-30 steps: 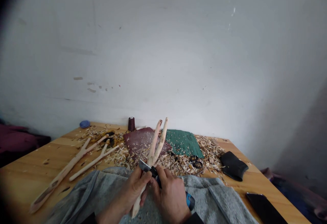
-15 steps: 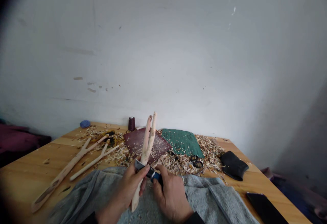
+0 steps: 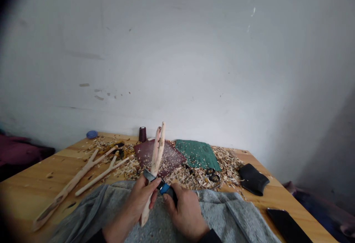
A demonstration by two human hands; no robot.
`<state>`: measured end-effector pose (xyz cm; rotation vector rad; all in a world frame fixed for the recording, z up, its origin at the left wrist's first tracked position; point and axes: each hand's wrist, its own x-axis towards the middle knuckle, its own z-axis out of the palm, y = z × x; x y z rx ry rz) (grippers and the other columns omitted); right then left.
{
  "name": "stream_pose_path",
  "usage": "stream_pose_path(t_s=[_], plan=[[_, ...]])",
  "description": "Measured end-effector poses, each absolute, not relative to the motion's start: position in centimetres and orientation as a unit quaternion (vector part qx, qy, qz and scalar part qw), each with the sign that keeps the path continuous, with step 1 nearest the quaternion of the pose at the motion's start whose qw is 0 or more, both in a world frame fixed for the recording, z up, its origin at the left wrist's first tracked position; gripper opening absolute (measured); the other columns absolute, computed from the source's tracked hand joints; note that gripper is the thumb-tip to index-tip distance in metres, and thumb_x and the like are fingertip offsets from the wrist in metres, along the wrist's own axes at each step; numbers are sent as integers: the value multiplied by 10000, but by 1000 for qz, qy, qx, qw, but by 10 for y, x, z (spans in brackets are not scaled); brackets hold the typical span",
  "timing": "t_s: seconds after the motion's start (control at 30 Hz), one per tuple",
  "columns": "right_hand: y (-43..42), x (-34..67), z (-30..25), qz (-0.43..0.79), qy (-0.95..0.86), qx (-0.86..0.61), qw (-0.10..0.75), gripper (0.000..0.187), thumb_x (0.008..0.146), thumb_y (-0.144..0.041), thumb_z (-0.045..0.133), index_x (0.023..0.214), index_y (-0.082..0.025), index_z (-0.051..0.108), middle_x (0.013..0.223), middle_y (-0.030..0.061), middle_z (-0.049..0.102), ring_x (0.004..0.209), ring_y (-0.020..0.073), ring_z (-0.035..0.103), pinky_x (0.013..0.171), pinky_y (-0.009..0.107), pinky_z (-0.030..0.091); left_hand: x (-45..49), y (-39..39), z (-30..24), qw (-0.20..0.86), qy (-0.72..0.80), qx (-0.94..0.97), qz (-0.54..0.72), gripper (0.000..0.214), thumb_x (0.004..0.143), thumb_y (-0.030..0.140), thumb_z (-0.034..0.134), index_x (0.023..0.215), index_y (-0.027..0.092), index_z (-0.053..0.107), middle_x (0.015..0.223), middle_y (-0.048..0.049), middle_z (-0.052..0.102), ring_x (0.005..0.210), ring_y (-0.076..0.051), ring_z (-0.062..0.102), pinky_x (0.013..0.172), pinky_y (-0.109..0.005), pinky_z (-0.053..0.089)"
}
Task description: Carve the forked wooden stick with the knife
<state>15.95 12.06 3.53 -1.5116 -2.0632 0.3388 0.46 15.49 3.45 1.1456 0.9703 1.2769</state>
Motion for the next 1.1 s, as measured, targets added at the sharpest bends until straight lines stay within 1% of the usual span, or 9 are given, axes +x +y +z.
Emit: stream_pose_path(t_s=[0.13,0.27,0.4,0.53,0.67,0.77,0.83,0.93,1.1], plan=[[120,156,36,138,-766,-567,270,264,927,-371,398,954,-199,596,833,62,699,792,199,653,681,261,391,6,154,34,546,429,484,533,440,677,555,682,858,228,450,405,124,417,312,-68,341,295,-162,261],[120,152,35,172,-761,-560,279,255,927,-348,398,1008,-205,593,853,53,697,817,192,645,706,259,407,7,152,34,549,443,485,518,462,656,555,697,870,226,453,423,116,431,330,-76,362,298,-168,266],[121,152,32,220,-754,-527,324,308,951,-420,370,1019,-211,586,836,39,683,801,181,630,690,254,422,7,151,34,544,441,492,518,480,657,565,704,895,222,467,459,111,444,343,-77,383,302,-170,279],[121,151,28,267,-745,-490,366,382,949,-528,362,1002,-212,570,736,0,636,668,151,593,605,233,413,5,150,33,525,427,524,518,444,681,553,699,854,229,451,481,117,442,318,-66,364,293,-178,284],[121,150,28,324,-716,-495,372,441,935,-582,349,919,-200,567,566,-49,526,466,116,483,472,218,354,5,149,32,542,397,539,508,454,707,589,674,874,227,456,466,124,425,315,-61,347,301,-174,280],[121,150,34,309,-718,-493,381,432,919,-573,388,830,-196,581,597,-29,559,529,125,513,515,220,380,6,148,30,572,367,536,501,520,692,625,676,935,215,469,473,121,440,313,-60,350,301,-175,271],[120,150,39,285,-729,-493,379,414,916,-548,409,803,-196,595,655,-9,606,611,137,547,576,226,402,5,148,30,583,364,534,493,599,668,613,705,1034,201,471,486,118,460,311,-64,360,299,-178,273],[120,153,44,264,-737,-509,358,397,924,-511,396,803,-197,607,709,4,647,662,147,575,622,234,416,3,146,33,586,378,541,471,719,645,576,738,1170,182,443,485,114,479,321,-75,385,306,-182,293],[120,158,46,221,-751,-524,335,381,926,-484,392,834,-203,632,730,8,669,685,158,605,623,232,422,-2,142,39,587,393,578,408,628,688,550,704,1141,170,492,466,100,477,335,-70,376,319,-172,285]])
